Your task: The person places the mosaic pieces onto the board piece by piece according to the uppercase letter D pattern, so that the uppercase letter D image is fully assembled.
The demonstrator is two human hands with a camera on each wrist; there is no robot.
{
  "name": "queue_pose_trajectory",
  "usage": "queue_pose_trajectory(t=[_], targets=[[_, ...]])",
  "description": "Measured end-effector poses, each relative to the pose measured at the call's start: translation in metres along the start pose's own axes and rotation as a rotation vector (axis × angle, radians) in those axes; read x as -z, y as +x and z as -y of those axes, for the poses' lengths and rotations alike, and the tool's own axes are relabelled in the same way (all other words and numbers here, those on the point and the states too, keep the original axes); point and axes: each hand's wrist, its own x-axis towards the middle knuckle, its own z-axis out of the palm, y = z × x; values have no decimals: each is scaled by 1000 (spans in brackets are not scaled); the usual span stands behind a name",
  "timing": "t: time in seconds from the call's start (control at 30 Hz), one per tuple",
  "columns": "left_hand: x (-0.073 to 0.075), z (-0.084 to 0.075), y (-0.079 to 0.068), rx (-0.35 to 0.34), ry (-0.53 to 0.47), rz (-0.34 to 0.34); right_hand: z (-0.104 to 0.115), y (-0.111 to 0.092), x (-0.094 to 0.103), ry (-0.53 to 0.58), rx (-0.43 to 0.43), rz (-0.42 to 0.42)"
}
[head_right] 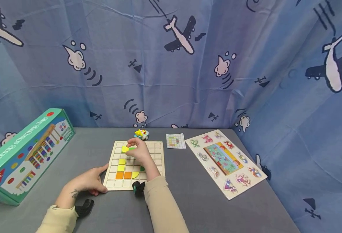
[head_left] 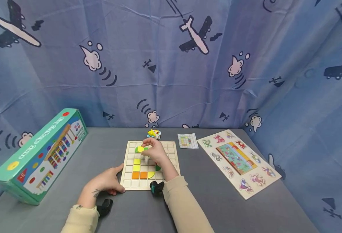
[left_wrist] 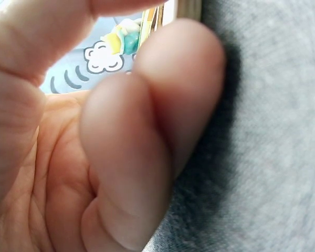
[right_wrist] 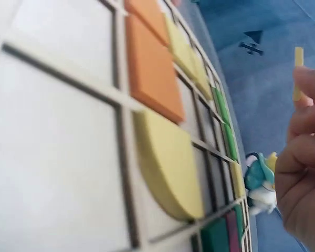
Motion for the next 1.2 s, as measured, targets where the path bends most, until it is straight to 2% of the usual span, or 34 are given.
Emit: queue_pose_trajectory(t=[0.23,0.53,0.87,1.1,1.2], targets=[[0,2,1,-4,-21,13,-5,7,-18,-203,-37,-22],[1,3,3,-16,-38,22,-1,10,-25,-439,-75,-89],[0,4,3,-33,-21,7,1,13,-29,-531,-118,-83],[0,6,3,-45,-29,17,6,8,-28,-637,-164,-186],[1,6,3,-48,-29,20,8,7,-28,-647,-186,-184]])
